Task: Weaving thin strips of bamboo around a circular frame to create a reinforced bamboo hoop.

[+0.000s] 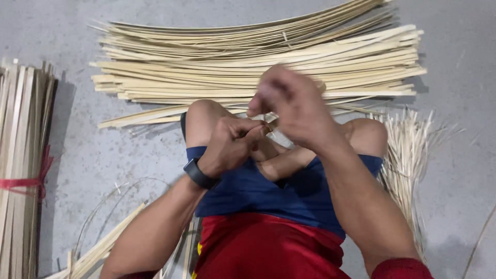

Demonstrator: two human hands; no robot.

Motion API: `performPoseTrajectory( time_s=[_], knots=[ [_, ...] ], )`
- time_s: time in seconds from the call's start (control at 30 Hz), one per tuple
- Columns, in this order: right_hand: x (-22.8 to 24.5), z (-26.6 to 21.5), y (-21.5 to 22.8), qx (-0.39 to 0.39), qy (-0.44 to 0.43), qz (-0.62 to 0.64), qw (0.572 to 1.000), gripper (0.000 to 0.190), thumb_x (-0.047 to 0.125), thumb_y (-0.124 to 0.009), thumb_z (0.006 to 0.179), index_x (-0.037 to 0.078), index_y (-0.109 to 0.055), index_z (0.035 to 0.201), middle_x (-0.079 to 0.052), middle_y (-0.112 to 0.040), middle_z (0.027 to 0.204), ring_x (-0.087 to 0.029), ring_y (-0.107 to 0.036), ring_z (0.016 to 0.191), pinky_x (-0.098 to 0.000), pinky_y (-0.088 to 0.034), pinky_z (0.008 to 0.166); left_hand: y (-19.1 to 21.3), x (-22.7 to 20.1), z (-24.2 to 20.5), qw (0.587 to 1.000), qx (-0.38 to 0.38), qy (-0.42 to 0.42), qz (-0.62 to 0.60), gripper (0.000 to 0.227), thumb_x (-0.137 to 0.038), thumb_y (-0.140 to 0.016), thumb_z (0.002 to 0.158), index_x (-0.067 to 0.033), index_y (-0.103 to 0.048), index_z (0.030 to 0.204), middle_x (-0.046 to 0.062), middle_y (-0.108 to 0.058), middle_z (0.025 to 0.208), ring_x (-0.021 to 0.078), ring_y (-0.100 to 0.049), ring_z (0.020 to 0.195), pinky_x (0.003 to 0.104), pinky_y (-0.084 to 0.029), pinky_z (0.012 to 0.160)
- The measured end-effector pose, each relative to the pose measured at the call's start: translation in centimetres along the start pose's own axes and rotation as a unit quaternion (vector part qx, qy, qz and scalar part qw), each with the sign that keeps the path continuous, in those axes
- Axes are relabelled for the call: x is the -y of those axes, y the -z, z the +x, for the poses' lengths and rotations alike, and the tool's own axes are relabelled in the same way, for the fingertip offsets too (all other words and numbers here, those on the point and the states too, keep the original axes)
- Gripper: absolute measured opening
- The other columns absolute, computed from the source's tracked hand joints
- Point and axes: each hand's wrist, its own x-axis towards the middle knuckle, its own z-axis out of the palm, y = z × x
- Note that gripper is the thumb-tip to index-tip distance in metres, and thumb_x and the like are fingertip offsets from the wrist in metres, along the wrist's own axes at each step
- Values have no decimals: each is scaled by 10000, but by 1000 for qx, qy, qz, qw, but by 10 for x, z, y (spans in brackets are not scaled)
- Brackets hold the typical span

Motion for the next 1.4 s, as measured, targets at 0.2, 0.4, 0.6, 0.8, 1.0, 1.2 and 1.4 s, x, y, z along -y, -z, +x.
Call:
performPoseTrajectory(
  time_s=[0.2, 0.4, 0.6, 0.8, 1.0, 1.2, 1.4],
  knots=[
    [-13, -97, -40, -174, 118, 242, 947, 112, 121, -481, 1101, 56, -519, 1018, -34, -533, 709, -95, -541, 641, -292, -540, 625, 22, 1, 7, 991, -31, 129, -37, 203, -196, -696, 962, -12, -781, 953, -7, -660, 660, 56, -557, 561, 230, -444, 482],
    [-107, -50, -65, -243, -166, 600, 744, 150, 163, -421, 1103, 131, -547, 1027, -6, -478, 693, -140, -478, 624, -302, -428, 605, 18, -4, -18, 998, 37, 47, -2, 218, -206, -660, 1008, -21, -776, 999, -6, -675, 683, 38, -570, 574, 228, -452, 485],
    [-102, 73, -65, 128, 41, 652, 746, 193, 290, -559, 1138, 117, -578, 1054, 67, -348, 689, -37, -320, 550, -207, -293, 473, 18, -18, -23, 994, 97, -1, 40, 184, -169, -667, 1014, -24, -780, 1026, -18, -695, 714, 19, -574, 594, 217, -474, 515],
    [-71, 60, -38, 62, -113, 415, 901, 249, 349, -574, 1059, 110, -622, 1111, 27, -592, 824, -55, -580, 720, -234, -477, 625, 24, -1, -13, 999, 21, -15, -27, 220, -162, -651, 1022, -21, -772, 1141, -21, -616, 700, 27, -510, 621, 219, -427, 530],
    [-40, -23, 18, -13, -5, -97, 995, 325, 347, -698, 955, 67, -785, 1093, -128, -788, 1010, -229, -750, 908, -411, -598, 801, 27, -18, -3, 995, -4, -98, 7, 208, -143, -648, 1045, 7, -749, 1147, 1, -650, 732, 45, -518, 655, 230, -448, 557],
    [-7, 40, -2, 68, 114, -210, 969, 137, 185, -661, 977, 61, -704, 937, -76, -714, 774, -182, -693, 705, -337, -555, 634, 20, -15, -1, 989, 20, -111, 97, 171, -120, -643, 1029, 10, -753, 1021, 46, -718, 747, 77, -631, 629, 242, -516, 543],
    [37, -9, -10, -1, 151, 4, 989, 148, 117, -527, 1061, 70, -613, 951, -9, -683, 751, -85, -683, 621, -235, -560, 544, 29, -2, 7, 996, -15, 2, 85, 210, -180, -636, 1038, -11, -755, 1005, 35, -658, 667, 73, -576, 551, 236, -449, 494]
  ],
)
